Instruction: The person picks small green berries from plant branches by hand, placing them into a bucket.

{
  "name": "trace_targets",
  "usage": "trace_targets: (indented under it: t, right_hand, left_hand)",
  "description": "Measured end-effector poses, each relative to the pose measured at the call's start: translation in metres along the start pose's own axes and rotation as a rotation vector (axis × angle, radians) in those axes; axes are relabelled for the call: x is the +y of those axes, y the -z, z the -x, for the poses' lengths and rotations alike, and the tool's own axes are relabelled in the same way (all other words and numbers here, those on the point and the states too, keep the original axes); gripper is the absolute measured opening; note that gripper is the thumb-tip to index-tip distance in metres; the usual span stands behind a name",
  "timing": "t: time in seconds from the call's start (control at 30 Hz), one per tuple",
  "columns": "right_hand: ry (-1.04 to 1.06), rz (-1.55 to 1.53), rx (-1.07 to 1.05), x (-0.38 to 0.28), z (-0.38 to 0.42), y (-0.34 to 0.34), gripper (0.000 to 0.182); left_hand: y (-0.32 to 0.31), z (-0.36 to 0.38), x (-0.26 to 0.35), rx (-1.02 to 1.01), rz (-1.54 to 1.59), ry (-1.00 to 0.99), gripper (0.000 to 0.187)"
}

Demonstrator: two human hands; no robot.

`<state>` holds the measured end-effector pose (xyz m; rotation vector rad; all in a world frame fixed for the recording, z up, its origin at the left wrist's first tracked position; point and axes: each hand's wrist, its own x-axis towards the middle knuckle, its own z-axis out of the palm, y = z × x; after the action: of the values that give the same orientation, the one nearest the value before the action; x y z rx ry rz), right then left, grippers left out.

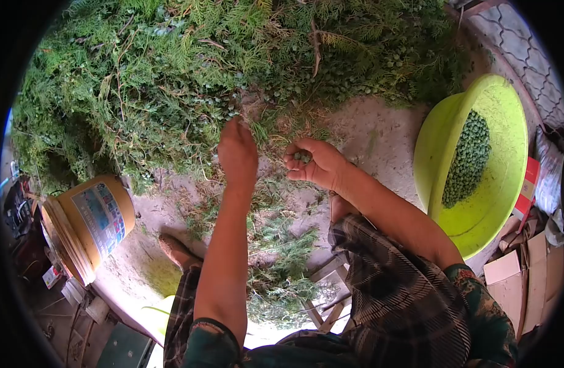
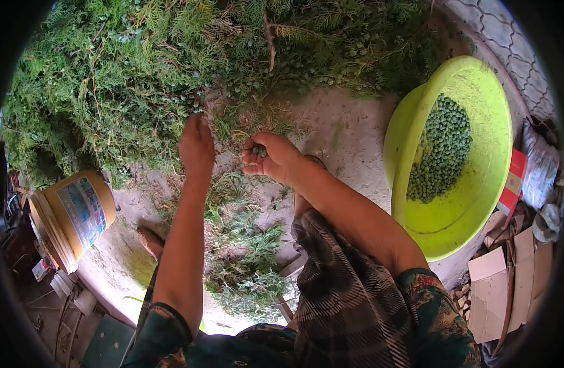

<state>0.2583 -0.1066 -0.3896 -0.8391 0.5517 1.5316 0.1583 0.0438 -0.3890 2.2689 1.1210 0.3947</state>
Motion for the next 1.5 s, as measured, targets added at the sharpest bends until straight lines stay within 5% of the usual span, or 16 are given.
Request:
trace_targets:
  t: [0.2,0.73,0.83,1.07,1.17,1.27,1.33,1.5]
  right_hand:
    - [0.004,0.075,0.042,-0.004,0.005,0.001,0.023]
    - [-0.017,0.208,0.071,-0.002,0.005,-0.001,0.025]
    - [-0.015,0.2,0.071,-0.004,0.008,0.0,0.025]
    - [0.01,0.232,0.081,-0.002,0.002,-0.006,0.026]
    - [0.025,0.177,0.068,0.003,-0.004,-0.015,0.026]
    - [0.007,0.003,0.031,0.006,-0.01,-0.026,0.025]
    - [-0.037,-0.057,-0.01,0.003,-0.005,-0.032,0.025]
    - [-0.124,-0.057,-0.072,0.01,-0.022,-0.01,0.028]
  left_hand:
    - [-0.011,-0.048,0.007,-0.082,-0.379,0.305,0.037]
    - [-0.035,-0.048,-0.001,0.082,-0.363,0.446,0.031]
    - [-0.03,-0.046,-0.017,0.071,-0.364,0.281,0.028]
    - [-0.007,-0.029,-0.032,-0.064,-0.411,0.257,0.026]
    - [0.007,-0.02,-0.029,0.087,-0.271,0.013,0.024]
    - [0.037,0.015,0.033,0.025,0.153,0.236,0.017]
    - [0.051,0.033,0.067,-0.446,0.76,0.447,0.012]
    - [0.043,-0.003,0.017,-0.204,0.555,0.374,0.015]
